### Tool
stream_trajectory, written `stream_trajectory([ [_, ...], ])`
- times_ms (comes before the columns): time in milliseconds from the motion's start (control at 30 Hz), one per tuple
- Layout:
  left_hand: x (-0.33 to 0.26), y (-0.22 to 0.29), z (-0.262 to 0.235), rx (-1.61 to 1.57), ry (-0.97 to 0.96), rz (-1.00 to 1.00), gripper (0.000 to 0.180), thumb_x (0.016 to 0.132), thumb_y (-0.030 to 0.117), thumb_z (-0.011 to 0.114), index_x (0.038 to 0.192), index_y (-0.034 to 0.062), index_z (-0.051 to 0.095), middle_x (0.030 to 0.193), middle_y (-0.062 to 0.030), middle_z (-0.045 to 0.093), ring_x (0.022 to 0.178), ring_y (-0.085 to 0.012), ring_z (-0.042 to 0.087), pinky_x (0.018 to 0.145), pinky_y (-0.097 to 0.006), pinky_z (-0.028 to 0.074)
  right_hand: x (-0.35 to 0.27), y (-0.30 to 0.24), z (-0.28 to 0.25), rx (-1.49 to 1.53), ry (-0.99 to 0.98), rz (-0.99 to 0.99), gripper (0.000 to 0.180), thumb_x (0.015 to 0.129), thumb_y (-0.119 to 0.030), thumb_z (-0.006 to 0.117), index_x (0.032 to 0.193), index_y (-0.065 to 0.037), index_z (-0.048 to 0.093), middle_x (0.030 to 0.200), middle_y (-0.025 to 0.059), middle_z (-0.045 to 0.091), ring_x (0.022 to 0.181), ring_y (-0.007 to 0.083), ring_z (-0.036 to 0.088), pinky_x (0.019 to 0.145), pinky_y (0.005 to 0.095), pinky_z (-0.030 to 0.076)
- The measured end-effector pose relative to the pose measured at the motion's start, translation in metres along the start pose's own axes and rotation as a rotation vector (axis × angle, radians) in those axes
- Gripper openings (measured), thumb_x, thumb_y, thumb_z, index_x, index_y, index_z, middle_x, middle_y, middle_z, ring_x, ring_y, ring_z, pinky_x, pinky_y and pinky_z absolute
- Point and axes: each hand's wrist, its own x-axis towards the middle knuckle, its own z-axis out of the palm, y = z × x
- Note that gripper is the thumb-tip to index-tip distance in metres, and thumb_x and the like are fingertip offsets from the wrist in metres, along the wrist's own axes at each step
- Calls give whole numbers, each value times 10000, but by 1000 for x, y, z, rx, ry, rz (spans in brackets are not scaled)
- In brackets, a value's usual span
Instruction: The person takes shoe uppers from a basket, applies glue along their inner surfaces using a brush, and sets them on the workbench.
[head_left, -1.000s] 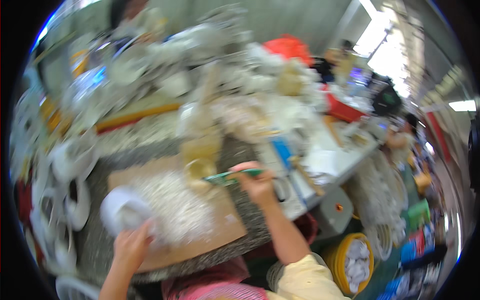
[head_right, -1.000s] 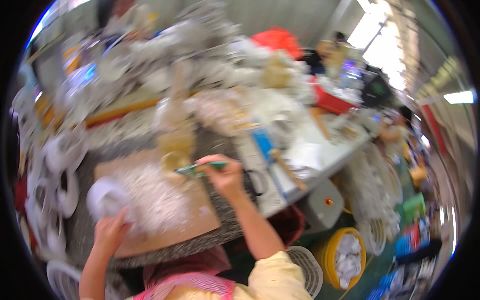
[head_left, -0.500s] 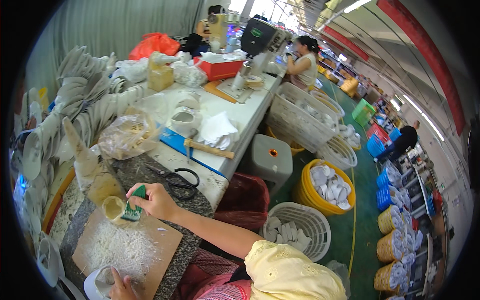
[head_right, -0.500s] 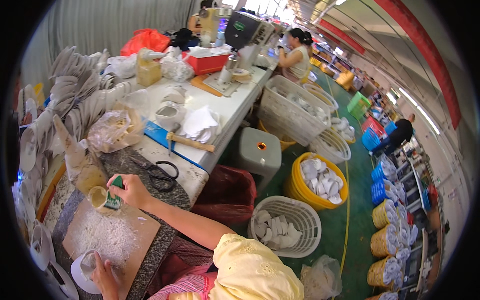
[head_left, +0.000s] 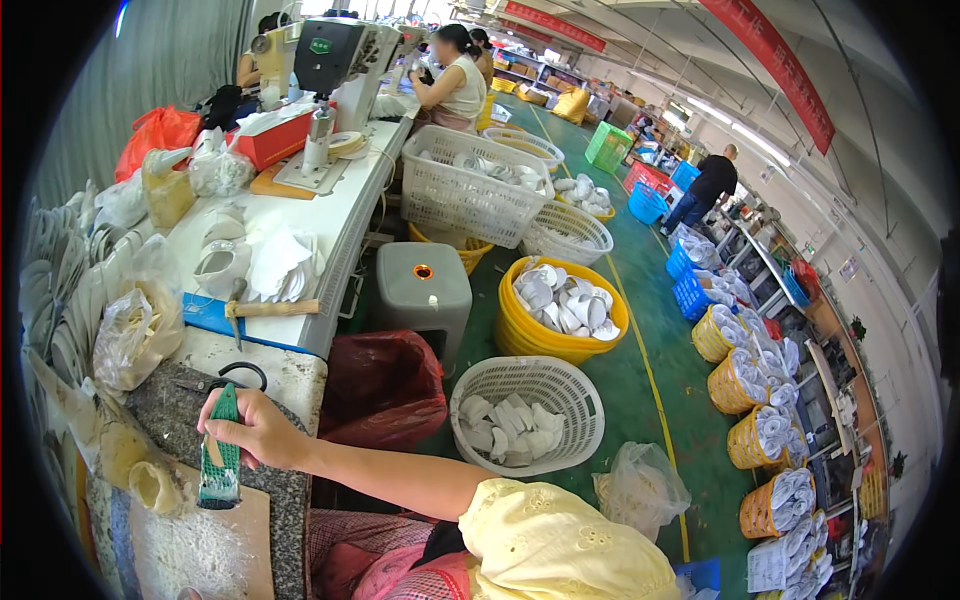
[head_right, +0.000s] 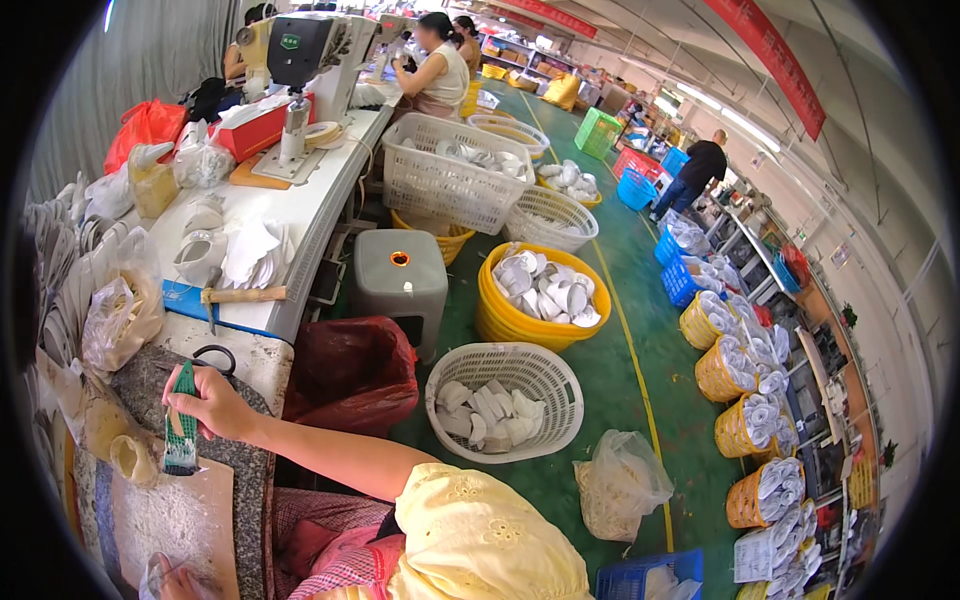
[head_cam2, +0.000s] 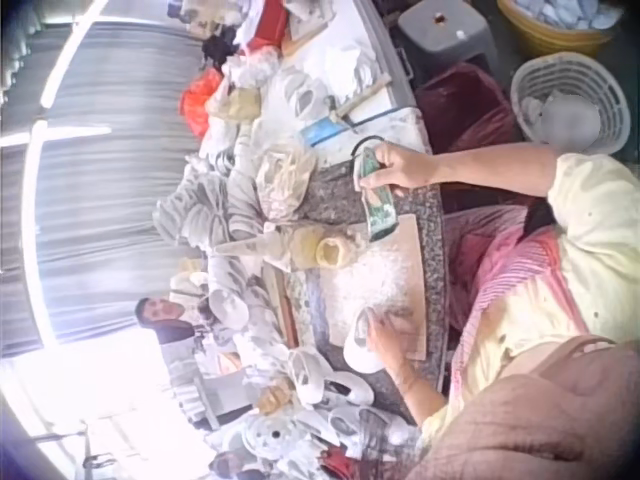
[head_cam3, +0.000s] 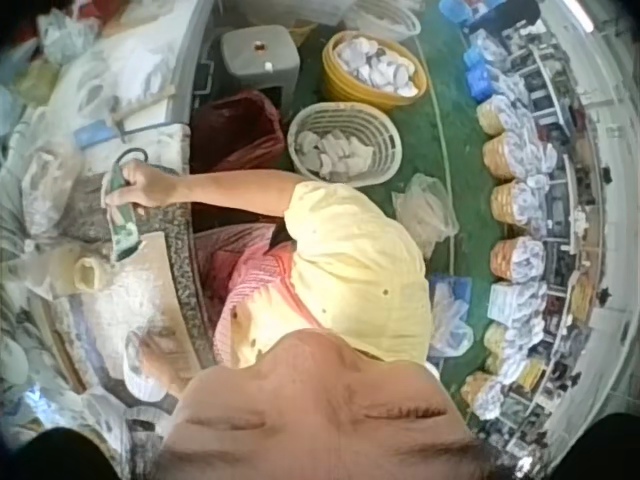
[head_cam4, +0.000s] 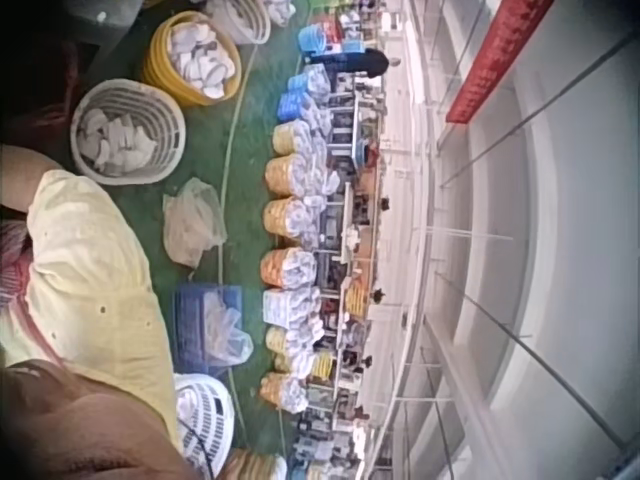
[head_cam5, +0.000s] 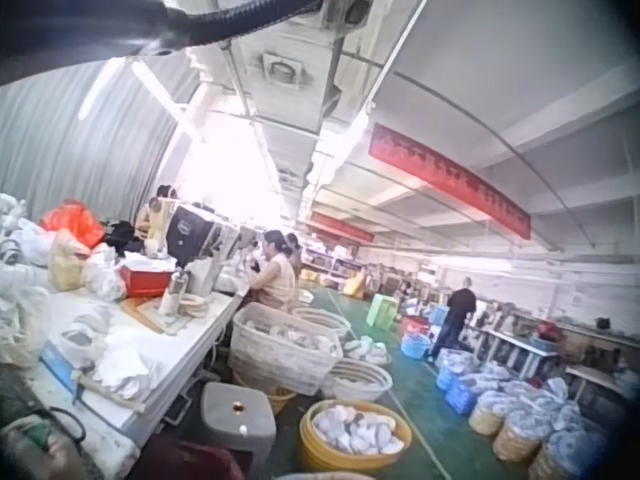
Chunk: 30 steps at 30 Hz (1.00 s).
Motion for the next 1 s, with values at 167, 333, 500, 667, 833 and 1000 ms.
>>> stream_trajectory([
  [167,11,34,-49,21,-180,-43,435,785,268,476,1137,18,424,1000,-185,530,938,-293,496,803,-344,374,-4,-7,-9,-15,34,-7,166,812,-194,470,841,-31,478,620,25,519,350,24,390,309,141,305],
  [333,1,12,-33,-217,80,-245,358,770,200,518,1054,-17,490,903,-184,570,813,-288,564,705,-348,440,-8,-24,-2,-30,-12,-34,165,819,-196,469,849,-34,480,638,29,546,368,21,407,320,137,318],
  [500,-19,-44,-7,-564,561,-254,309,764,63,473,1058,-27,443,945,-158,526,830,-231,521,705,-288,392,-9,-7,28,-49,-53,-28,166,806,-208,493,842,-48,515,631,11,539,402,23,430,344,147,348],
  [667,-17,7,-13,-1040,334,-492,356,770,167,527,1083,8,467,709,3,484,629,-89,442,545,-233,380,-12,7,45,86,134,134,123,798,-129,475,879,-43,511,745,62,540,580,114,531,423,220,453],
  [833,-28,11,-22,-1519,191,-463,648,810,474,390,1277,65,204,1245,-109,328,1130,-189,316,900,-301,279,-5,42,84,317,-122,127,175,836,-164,443,940,-28,478,770,108,576,543,145,554,485,236,477],
  [1000,-19,15,-42,-1940,53,-459,935,638,740,158,1300,84,75,1283,-68,272,1143,-185,313,928,-314,273,10,87,118,146,-280,99,177,815,-162,483,926,-24,494,786,121,566,593,172,550,504,261,460],
])
